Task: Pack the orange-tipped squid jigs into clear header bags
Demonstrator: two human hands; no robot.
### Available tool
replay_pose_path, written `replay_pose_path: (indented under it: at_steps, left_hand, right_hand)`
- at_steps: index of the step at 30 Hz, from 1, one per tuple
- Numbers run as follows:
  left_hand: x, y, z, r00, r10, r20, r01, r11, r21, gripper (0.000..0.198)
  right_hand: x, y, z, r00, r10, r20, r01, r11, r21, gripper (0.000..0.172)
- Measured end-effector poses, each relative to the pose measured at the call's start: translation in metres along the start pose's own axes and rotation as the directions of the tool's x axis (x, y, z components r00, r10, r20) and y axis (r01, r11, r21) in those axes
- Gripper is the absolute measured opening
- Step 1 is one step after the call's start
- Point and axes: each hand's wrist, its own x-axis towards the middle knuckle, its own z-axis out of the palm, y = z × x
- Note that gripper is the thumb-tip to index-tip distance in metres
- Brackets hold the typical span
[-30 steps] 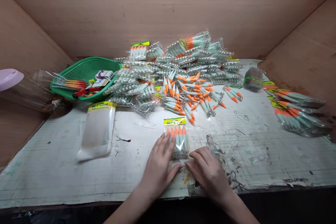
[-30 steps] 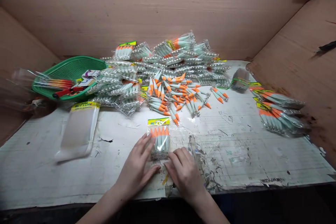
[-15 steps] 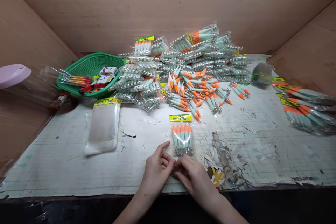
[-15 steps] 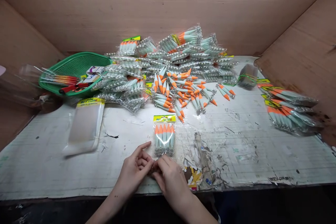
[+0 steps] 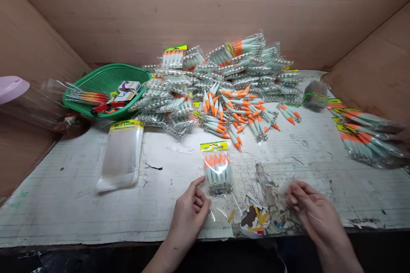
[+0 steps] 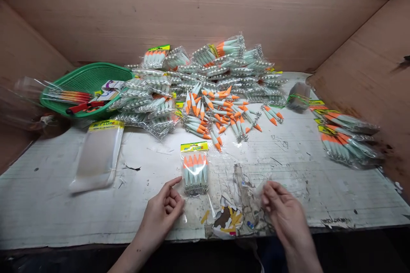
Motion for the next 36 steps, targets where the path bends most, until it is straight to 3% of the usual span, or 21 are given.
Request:
replay_pose_path:
  at_steps: [1, 2, 3, 5, 7, 9, 11, 12, 13, 14, 16, 18, 21, 24, 28, 31, 36]
  left_hand:
    - [-0.002, -0.004, -0.005, 0.998, 0.060, 0.009, -0.060, 0.998, 0.028, 0.041]
    - [-0.003, -0.008, -0.010, 0.989, 0.150, 0.013, -0.151, 0.985, 0.084, 0.041]
    - [-0.003, -0.012, -0.017, 0.965, 0.261, 0.022, -0.261, 0.951, 0.166, 0.041]
    - [0.002, -0.015, -0.029, 0.858, 0.498, 0.128, -0.509, 0.789, 0.344, 0.043]
    - [0.012, -0.012, -0.038, 0.713, 0.607, 0.351, -0.701, 0.608, 0.372, 0.043]
    - [0.024, -0.005, -0.042, 0.598, 0.604, 0.527, -0.797, 0.518, 0.311, 0.040]
    - [0.033, 0.002, -0.042, 0.537, 0.592, 0.601, -0.834, 0.479, 0.273, 0.035]
    - [0.034, 0.003, -0.041, 0.529, 0.599, 0.601, -0.840, 0.468, 0.274, 0.033]
    - [0.033, 0.004, -0.040, 0.534, 0.616, 0.579, -0.840, 0.463, 0.283, 0.031]
    - [0.030, 0.002, -0.038, 0.555, 0.637, 0.535, -0.829, 0.473, 0.298, 0.029]
    - [0.018, -0.002, -0.033, 0.637, 0.666, 0.388, -0.771, 0.549, 0.324, 0.024]
    - [0.002, -0.006, -0.025, 0.750, 0.629, 0.204, -0.658, 0.676, 0.333, 0.019]
    - [-0.014, -0.006, -0.009, 0.871, 0.491, -0.018, -0.453, 0.817, 0.357, 0.014]
    - [-0.017, -0.006, 0.006, 0.898, 0.406, -0.170, -0.310, 0.858, 0.411, 0.013]
    - [-0.013, -0.006, 0.019, 0.888, 0.381, -0.256, -0.224, 0.846, 0.484, 0.010]
    - [-0.009, -0.005, 0.024, 0.883, 0.352, -0.311, -0.148, 0.837, 0.527, 0.013]
    - [-0.001, 0.001, 0.023, 0.905, 0.303, -0.299, -0.061, 0.788, 0.613, 0.021]
  right_hand:
    - [0.005, 0.004, -0.012, 0.990, -0.095, -0.102, 0.073, 0.976, -0.206, 0.023]
    - [0.008, 0.005, -0.020, 0.961, -0.238, -0.144, 0.159, 0.894, -0.419, 0.021]
    - [0.009, 0.002, -0.022, 0.916, -0.390, -0.098, 0.260, 0.761, -0.594, 0.020]
    - [0.008, -0.010, -0.010, 0.783, -0.594, 0.186, 0.527, 0.473, -0.706, 0.023]
    - [0.003, -0.025, 0.018, 0.571, -0.639, 0.515, 0.795, 0.273, -0.542, 0.028]
    - [0.000, -0.037, 0.048, 0.337, -0.648, 0.683, 0.934, 0.142, -0.327, 0.029]
    - [-0.002, -0.042, 0.070, 0.194, -0.682, 0.705, 0.979, 0.090, -0.183, 0.028]
    - [-0.003, -0.041, 0.076, 0.179, -0.703, 0.688, 0.984, 0.117, -0.136, 0.026]
    - [-0.004, -0.040, 0.079, 0.202, -0.722, 0.661, 0.978, 0.182, -0.100, 0.025]
    - [-0.006, -0.038, 0.080, 0.259, -0.731, 0.631, 0.958, 0.277, -0.071, 0.024]
    - [-0.014, -0.033, 0.079, 0.422, -0.701, 0.575, 0.865, 0.502, -0.023, 0.021]
    - [-0.026, -0.029, 0.079, 0.588, -0.623, 0.516, 0.731, 0.682, -0.010, 0.019]
    - [-0.044, -0.026, 0.087, 0.784, -0.461, 0.415, 0.545, 0.832, -0.105, 0.015]
    - [-0.055, -0.025, 0.100, 0.919, -0.292, 0.267, 0.349, 0.915, -0.202, 0.017]
    - [-0.056, -0.026, 0.114, 0.984, -0.132, 0.118, 0.158, 0.956, -0.248, 0.020]
    - [-0.052, -0.028, 0.121, 0.995, -0.071, 0.064, 0.086, 0.956, -0.281, 0.022]
    - [-0.042, -0.031, 0.128, 0.998, -0.025, 0.059, 0.047, 0.915, -0.400, 0.028]
